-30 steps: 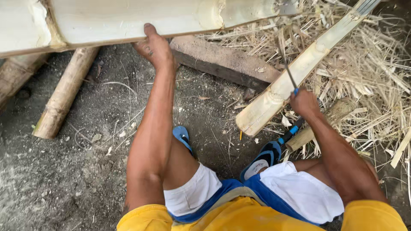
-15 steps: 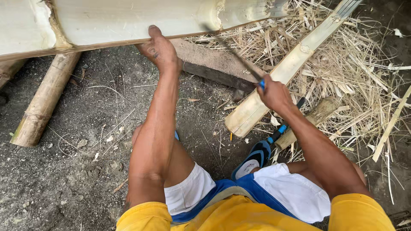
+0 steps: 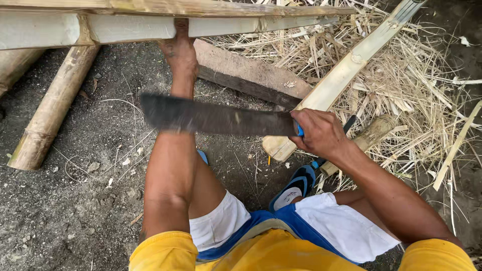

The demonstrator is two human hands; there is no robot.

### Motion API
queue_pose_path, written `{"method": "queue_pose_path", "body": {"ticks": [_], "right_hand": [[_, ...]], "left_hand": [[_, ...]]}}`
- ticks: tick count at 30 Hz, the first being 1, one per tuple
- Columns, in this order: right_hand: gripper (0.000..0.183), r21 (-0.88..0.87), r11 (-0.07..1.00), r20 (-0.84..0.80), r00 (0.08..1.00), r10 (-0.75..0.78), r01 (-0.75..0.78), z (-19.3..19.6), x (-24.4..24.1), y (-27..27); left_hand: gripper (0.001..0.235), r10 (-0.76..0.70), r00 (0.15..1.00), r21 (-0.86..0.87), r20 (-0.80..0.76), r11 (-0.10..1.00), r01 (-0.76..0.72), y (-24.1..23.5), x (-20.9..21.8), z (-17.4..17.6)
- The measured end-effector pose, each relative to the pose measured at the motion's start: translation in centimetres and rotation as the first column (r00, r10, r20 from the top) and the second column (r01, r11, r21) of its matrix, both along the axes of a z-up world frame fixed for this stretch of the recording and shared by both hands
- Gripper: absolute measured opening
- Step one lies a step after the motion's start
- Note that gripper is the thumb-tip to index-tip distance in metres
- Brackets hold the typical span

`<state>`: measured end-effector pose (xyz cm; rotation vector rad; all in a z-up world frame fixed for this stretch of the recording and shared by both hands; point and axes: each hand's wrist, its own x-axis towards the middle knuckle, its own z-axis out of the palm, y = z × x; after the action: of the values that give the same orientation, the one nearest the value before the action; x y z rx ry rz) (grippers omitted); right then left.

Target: The person splits a bamboo pole into thin strips using a machete and a wooden mallet. They mark the bamboo with a pencil, then repeatedly strike the machete to split the pole into sections and finally into thin strips.

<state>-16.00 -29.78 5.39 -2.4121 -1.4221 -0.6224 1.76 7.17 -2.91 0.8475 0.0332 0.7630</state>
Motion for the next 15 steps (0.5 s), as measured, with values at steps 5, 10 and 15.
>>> {"method": "queue_pose_path", "body": {"ticks": [5, 10, 15], "right_hand": [[0.014, -0.16, 0.986, 0.113, 0.993, -0.039, 0.057, 1.6, 7.6, -5.1], [0.029, -0.414, 0.552, -0.145, 0.546, -0.825, 0.724, -1.0, 8.5, -7.5], [0.024, -0.456, 0.554, -0.265, 0.488, -0.831, 0.696, -0.6, 7.2, -6.2]], "left_hand": [[0.052, -0.067, 0.995, 0.112, 0.068, 0.992, 0.059, 0.1, 0.6, -2.1], [0.045, 0.087, 0.996, 0.347, 0.003, 0.934, -0.082, -2.9, 0.5, -1.9], [0.031, 0.186, 0.964, 0.468, -0.192, 0.88, -0.077, -2.9, 2.0, -2.4]]}}
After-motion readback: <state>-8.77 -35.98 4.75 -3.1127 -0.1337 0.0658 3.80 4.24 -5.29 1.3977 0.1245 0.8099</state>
